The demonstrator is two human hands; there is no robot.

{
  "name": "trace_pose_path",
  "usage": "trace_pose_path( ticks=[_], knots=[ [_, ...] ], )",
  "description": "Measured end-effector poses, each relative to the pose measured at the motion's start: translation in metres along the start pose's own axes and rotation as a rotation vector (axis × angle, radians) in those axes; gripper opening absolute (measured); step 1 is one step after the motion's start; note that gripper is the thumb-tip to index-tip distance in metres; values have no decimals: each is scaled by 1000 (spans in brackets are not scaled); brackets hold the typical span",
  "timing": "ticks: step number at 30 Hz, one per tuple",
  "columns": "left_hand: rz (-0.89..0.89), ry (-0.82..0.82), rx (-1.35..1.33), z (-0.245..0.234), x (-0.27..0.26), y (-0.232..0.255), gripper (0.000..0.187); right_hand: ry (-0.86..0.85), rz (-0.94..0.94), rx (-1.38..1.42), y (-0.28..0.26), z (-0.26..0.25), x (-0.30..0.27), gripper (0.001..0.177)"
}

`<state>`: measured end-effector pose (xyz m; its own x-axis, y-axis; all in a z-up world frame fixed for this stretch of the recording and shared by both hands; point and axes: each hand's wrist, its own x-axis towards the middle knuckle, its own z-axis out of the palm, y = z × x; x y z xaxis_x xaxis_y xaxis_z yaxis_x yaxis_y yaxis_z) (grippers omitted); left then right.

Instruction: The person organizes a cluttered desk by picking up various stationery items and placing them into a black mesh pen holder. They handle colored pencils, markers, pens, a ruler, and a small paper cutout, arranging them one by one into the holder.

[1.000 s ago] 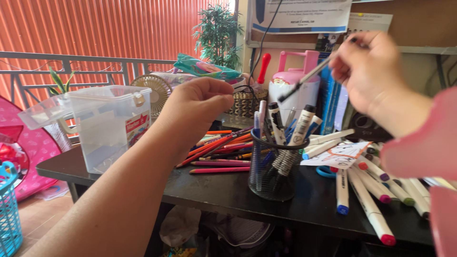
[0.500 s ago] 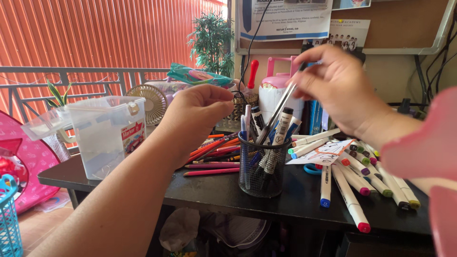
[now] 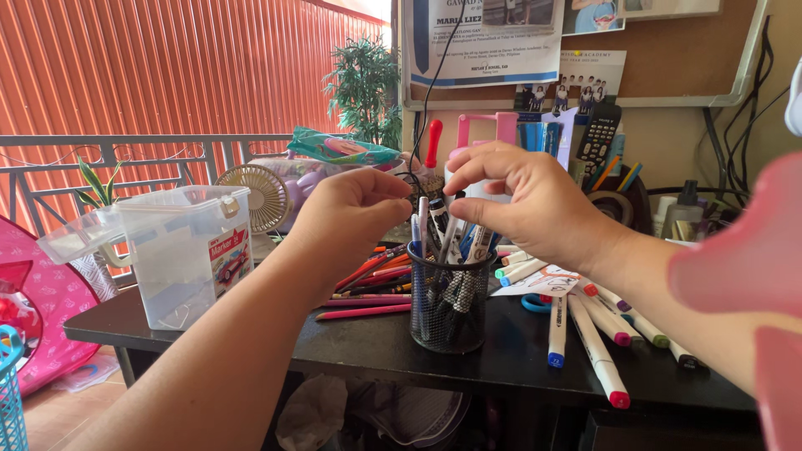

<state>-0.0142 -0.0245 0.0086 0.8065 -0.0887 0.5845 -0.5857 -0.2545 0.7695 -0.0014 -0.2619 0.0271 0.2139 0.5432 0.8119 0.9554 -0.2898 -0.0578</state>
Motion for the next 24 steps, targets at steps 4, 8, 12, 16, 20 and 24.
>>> trace_pose_path(
  ticks=[4,8,12,16,20,24],
  knots=[
    [60,14,51,3,2,0,31,19,154,123,0,-4,7,14],
    [99,21,94,4,6,2,31,111,189,147,0,-25,18,13],
    [119,-11,0,11,12,13,30,311,220,488,5,-54,23,11],
    [18,-160,-202,18,19,28,30,415,384,772,4,-67,14,3],
    [21,-250,-221,25,36,25,29,423,493,832,2,-62,0,7],
    [-2,-10,-273,4,51,7,26,440,710,700,1,-55,-22,24]
  ],
)
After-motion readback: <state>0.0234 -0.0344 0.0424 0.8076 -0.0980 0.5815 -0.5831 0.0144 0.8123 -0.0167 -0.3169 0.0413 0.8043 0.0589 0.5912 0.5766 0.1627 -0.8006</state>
